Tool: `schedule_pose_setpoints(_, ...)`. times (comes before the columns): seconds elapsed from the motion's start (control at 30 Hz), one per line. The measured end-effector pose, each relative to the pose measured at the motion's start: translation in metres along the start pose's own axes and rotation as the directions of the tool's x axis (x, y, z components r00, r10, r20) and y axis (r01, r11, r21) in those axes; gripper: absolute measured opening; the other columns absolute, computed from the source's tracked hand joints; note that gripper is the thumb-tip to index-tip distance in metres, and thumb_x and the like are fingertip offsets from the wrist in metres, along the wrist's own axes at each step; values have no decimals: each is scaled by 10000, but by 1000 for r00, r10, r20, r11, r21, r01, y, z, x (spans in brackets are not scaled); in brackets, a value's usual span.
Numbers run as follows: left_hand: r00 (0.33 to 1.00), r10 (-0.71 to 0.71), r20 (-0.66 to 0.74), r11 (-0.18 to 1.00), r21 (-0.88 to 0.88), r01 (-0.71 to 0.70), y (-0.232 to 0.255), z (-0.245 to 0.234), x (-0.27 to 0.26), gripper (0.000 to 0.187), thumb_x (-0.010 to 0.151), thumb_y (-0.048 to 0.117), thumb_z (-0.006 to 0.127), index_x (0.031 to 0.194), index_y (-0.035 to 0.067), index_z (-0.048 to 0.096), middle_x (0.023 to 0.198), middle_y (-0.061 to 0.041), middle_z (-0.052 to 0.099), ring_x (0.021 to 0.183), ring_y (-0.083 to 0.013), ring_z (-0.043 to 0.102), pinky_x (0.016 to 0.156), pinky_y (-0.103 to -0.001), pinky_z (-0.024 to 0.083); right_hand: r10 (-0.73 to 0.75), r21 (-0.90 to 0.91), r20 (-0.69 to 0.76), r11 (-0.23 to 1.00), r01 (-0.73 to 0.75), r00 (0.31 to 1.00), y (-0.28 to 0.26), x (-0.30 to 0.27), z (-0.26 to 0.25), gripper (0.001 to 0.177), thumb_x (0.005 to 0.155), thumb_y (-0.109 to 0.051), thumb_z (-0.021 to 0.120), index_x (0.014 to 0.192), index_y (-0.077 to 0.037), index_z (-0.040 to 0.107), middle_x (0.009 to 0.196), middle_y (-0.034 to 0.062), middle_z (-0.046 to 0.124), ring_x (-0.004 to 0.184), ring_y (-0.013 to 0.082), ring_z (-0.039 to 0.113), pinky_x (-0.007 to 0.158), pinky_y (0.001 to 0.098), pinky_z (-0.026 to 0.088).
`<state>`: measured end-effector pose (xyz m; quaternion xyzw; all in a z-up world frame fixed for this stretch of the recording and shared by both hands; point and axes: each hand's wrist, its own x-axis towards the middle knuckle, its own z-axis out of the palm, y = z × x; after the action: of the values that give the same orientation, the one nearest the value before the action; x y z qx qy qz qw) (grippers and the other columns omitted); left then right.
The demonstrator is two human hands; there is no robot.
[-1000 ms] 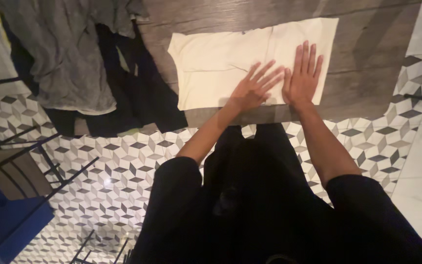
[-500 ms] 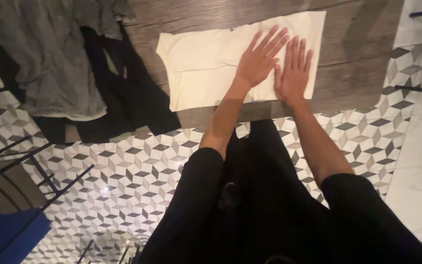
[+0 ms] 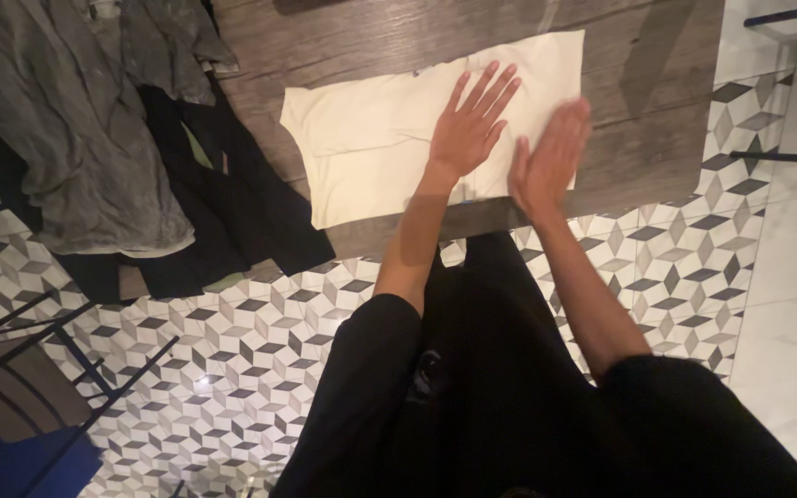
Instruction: The person folds a white t-shirt on a table, places it in a drawer, and then begins to fold a gray cloth.
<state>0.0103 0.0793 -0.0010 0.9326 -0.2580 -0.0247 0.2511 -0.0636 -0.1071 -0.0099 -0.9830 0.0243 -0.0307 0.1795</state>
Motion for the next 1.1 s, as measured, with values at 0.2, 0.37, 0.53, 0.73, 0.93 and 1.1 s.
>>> schedule_pose_setpoints(0.2, 998, -16, 62, 999, 48, 13, 2, -2, 3, 636, 1074, 324, 507, 1642, 139, 288, 1716, 0, 231, 1601, -210, 155, 1321, -490, 115, -183, -9, 217, 982, 189, 959, -4, 85, 11, 587, 1184, -252, 450, 1691, -5, 286, 1759, 236, 203, 1646, 386, 121, 1341, 538, 81)
schedule_pose_setpoints(0.37, 997, -8, 77, 999, 53, 4, 0, -3, 4, 639, 1074, 327, 508, 1638, 119, 291, 1716, -1, 230, 1602, -214, 155, 1319, -489, 117, -56, -40, 281, 997, 70, 958, -4, 100, -8, 702, 1128, -341, 477, 1661, 24, 204, 1747, 181, 167, 1621, 348, 94, 1301, 551, 31)
schedule_pose_setpoints(0.53, 1000, 13, 28, 999, 33, -14, -3, 5, 1, 659, 1063, 321, 524, 1642, 109, 291, 1718, -19, 229, 1601, -231, 166, 1321, -504, 127, 44, -45, 115, 998, -39, 992, -5, 86, 5, 707, 1170, -329, 451, 1666, 74, 147, 1756, 235, 114, 1640, 378, 58, 1333, 535, 21)
schedule_pose_setpoints(0.73, 960, -133, 245, 983, 159, 95, 20, 26, 39, 694, 1113, 316, 515, 1686, 9, 273, 1703, -149, 252, 1571, -341, 212, 1342, -559, 109, 53, -5, 137, 999, -53, 989, -13, 14, 1, 659, 1147, -279, 372, 1651, 84, 152, 1746, 251, 114, 1640, 382, 60, 1336, 522, 18)
schedule_pose_setpoints(0.93, 996, 32, 84, 993, 108, -41, 21, 33, 28, 682, 1046, 282, 544, 1648, 62, 309, 1737, -73, 207, 1619, -277, 121, 1329, -522, 103, 96, -38, 137, 995, -91, 986, -15, 8, 5, 628, 1150, -280, 334, 1658, 58, 182, 1753, 217, 140, 1644, 350, 79, 1339, 506, 31)
schedule_pose_setpoints(1.1, 989, 121, 87, 992, 15, -122, 10, 19, -38, 668, 1029, 273, 571, 1642, 157, 333, 1723, -15, 221, 1609, -264, 118, 1317, -527, 127, 86, -25, 122, 996, -84, 989, -22, 11, -2, 640, 1133, -275, 367, 1657, 55, 202, 1751, 200, 157, 1641, 339, 94, 1338, 497, 43)
